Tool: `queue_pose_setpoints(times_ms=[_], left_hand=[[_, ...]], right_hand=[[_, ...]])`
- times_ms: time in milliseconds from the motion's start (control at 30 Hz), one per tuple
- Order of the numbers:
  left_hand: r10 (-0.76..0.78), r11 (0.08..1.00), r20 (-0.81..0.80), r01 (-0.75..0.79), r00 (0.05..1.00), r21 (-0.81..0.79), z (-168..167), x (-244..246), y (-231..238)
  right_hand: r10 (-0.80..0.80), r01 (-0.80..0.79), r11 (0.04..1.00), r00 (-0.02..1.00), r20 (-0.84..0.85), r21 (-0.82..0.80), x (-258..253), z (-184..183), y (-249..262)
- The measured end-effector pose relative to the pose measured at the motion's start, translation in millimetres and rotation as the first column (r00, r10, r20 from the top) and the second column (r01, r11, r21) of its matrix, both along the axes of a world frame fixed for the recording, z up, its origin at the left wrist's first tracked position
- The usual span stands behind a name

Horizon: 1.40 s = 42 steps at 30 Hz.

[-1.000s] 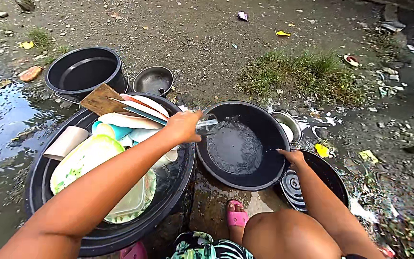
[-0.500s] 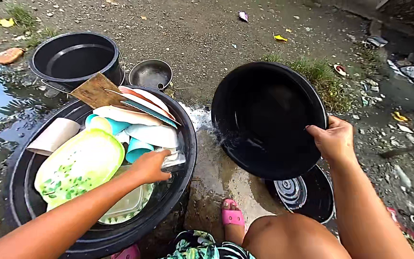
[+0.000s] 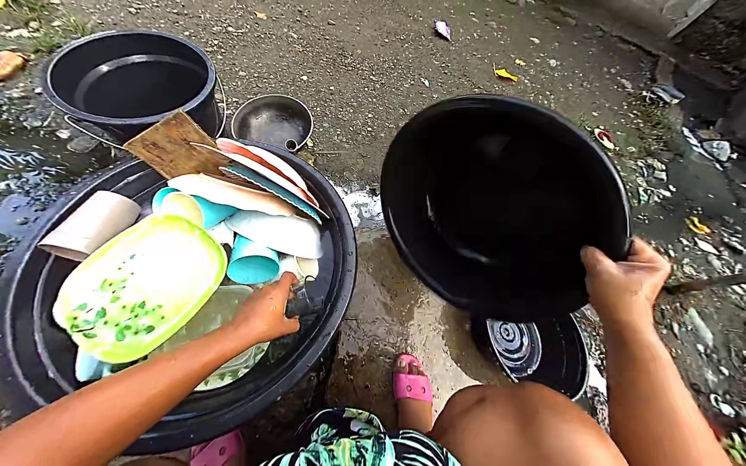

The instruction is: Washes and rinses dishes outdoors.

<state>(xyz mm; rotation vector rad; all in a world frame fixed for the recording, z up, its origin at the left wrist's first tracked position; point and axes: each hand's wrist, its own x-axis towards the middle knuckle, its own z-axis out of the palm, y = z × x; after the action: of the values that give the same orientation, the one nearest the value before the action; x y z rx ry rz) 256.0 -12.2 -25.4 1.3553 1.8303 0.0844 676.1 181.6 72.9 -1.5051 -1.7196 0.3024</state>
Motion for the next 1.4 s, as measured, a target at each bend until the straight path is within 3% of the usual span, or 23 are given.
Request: queue_pose_setpoints(times_ms=[67,167,333,400,467,567,633,700,767,800,900,933,1000,1067,1133,1200,1267,1333,1400], left_hand=[[0.032,0.999,0.029,-0.032,0.999,0.001,0.5,1.6,-3.6],[0.06,0.998,0.057,-0.059,0.997,-0.022,2.7,5.6,-7.8],[0.196,0.981,0.219,-0.192,0.956,-0.038,-16.5,10.7,-16.7],[0.255,0.967,0.261,-0.246,0.931,-0.068,-24.6,12.0,-18.4],[0.283,0.959,0.257,-0.265,0.924,-0.103,-27.2,13.8,-17.5],[0.282,0.955,0.221,-0.252,0.934,-0.153,-28.5,13.7,-16.0],[0.26,0.959,0.195,-0.229,0.946,-0.169,-28.0,10.9,-14.8],[0.211,0.961,0.144,-0.179,0.967,-0.209,-22.8,7.6,-8.0],[0.14,0.956,0.064,-0.119,0.988,-0.268,-19.5,4.3,1.8],[0.098,0.955,0.027,-0.087,0.995,-0.284,-20.0,3.3,5.6],[0.042,0.96,-0.006,-0.042,0.999,-0.278,-22.0,2.9,7.2],[0.042,0.963,-0.001,-0.041,0.999,-0.266,-22.9,2.1,5.5],[0.068,0.978,0.038,-0.059,0.997,-0.202,-27.1,1.5,-2.7],[0.115,0.992,0.121,-0.109,0.986,-0.058,-34.3,0.0,-15.9],[0.156,0.979,0.245,-0.182,0.957,0.087,-43.8,-3.4,-30.5],[0.182,0.948,0.369,-0.262,0.912,0.18,-55.3,-6.5,-43.6],[0.128,0.941,0.399,-0.239,0.908,0.241,-62.2,-9.1,-51.3],[0.028,0.963,0.331,-0.114,0.943,0.243,-59.5,-14.3,-52.5],[-0.045,0.964,0.256,-0.026,0.966,0.266,-60.1,-16.2,-54.3]], right_hand=[[-0.209,0.125,0.955,0.929,-0.307,-0.27,2.5,-27.8,6.9],[-0.434,0.179,0.851,0.768,-0.47,-0.494,6.9,-84.9,-2.0],[-0.535,0.121,0.782,0.635,-0.558,-0.612,-0.8,-156.0,-28.6],[-0.528,0.096,0.768,0.654,-0.541,-0.633,-6.5,-170.9,-34.0],[-0.501,0.051,0.712,0.735,-0.456,-0.7,-6.7,-177.3,-36.6],[-0.342,0.06,0.627,0.917,-0.204,-0.777,-2.1,-172.2,-38.2],[-0.048,-0.021,0.734,0.995,-0.082,-0.679,4.2,-156.2,-34.7],[0.244,-0.184,0.844,0.968,0.055,-0.505,-11.2,-129.4,-22.1],[0.49,-0.389,0.823,0.854,0.173,-0.413,-54.0,-92.2,-17.5],[0.615,-0.503,0.761,0.76,0.209,-0.409,-82.5,-72.9,-21.2],[0.897,-0.737,0.44,0.384,0.217,-0.514,-175.3,-39.7,-51.4],[0.937,-0.728,0.349,0.295,0.189,-0.59,-205.9,-39.1,-63.4],[0.966,-0.553,0.249,0.199,0.165,-0.795,-261.4,-50.3,-81.1],[0.964,-0.309,0.249,0.167,0.205,-0.918,-303.6,-72.0,-90.1],[0.963,-0.201,0.219,0.199,0.179,-0.955,-326.9,-85.3,-97.8],[0.961,-0.262,0.179,0.251,0.113,-0.948,-331.2,-90.5,-103.9],[0.964,-0.338,0.179,0.249,0.096,-0.924,-326.2,-88.5,-111.9],[0.969,-0.368,0.227,0.173,0.173,-0.902,-324.9,-76.9,-125.1],[0.951,-0.401,0.295,0.036,0.307,-0.867,-325.6,-70.7,-137.7]])
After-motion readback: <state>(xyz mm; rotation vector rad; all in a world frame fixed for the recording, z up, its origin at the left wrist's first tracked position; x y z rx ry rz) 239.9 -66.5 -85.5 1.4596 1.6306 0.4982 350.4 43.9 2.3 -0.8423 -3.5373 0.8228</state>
